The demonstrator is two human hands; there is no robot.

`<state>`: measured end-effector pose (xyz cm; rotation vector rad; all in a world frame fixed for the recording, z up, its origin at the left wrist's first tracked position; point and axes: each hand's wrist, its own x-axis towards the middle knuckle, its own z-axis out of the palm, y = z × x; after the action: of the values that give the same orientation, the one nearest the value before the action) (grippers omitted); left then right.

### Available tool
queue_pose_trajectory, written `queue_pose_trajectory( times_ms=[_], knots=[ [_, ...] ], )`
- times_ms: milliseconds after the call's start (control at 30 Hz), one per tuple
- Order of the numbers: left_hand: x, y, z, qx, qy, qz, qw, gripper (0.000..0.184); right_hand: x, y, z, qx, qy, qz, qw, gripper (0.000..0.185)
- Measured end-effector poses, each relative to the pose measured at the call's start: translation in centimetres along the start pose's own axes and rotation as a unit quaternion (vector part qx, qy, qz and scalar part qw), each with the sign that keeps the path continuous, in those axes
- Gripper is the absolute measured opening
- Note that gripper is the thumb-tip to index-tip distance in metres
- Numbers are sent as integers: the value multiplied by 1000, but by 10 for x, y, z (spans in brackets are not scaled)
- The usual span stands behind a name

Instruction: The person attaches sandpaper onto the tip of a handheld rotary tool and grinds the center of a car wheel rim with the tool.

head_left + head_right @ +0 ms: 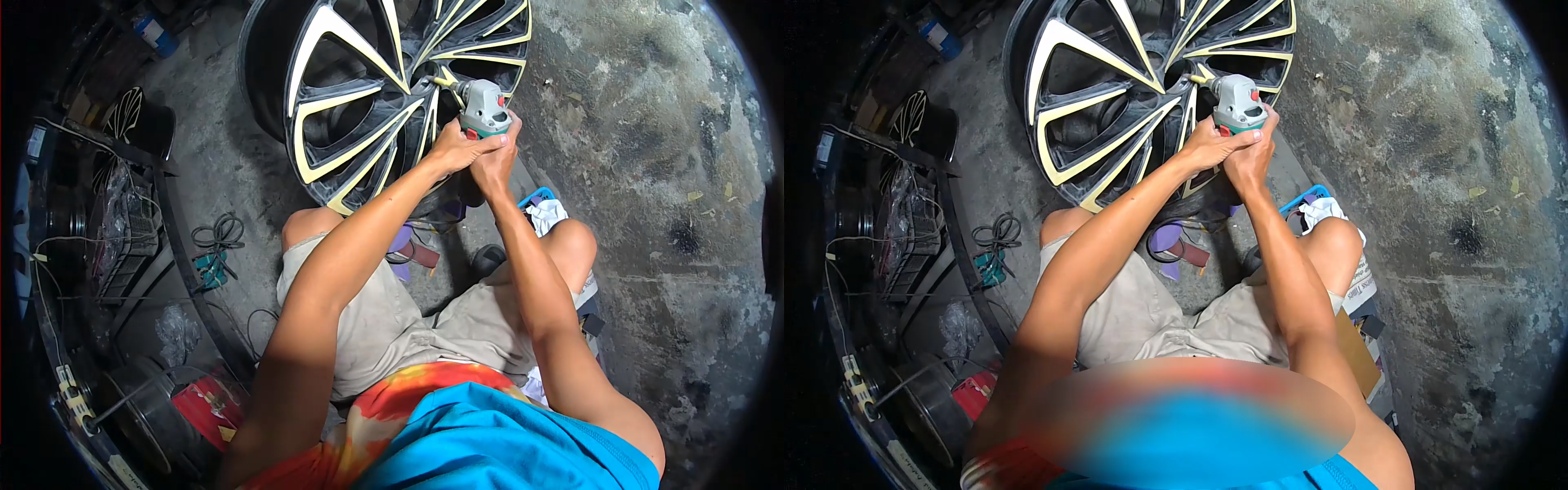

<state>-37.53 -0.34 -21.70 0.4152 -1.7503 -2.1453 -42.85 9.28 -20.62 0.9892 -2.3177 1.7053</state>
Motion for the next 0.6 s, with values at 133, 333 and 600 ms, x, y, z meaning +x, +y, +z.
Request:
queue_pose_trajectory(
  times_ms=[133, 333, 600],
  knots=[
    [-3, 4, -1, 0, -2, 6, 1000, 76, 0, 2, 3, 14, 6, -10, 1000, 71],
    [-9, 10, 0, -1, -7, -4, 1000, 76, -3, -1, 1, 17, 2, -1, 1000, 72],
    [-13, 10, -1, 9, -17, -15, 1000, 76, -9, 2, 2, 6, -7, 16, 1000, 71]
  ],
)
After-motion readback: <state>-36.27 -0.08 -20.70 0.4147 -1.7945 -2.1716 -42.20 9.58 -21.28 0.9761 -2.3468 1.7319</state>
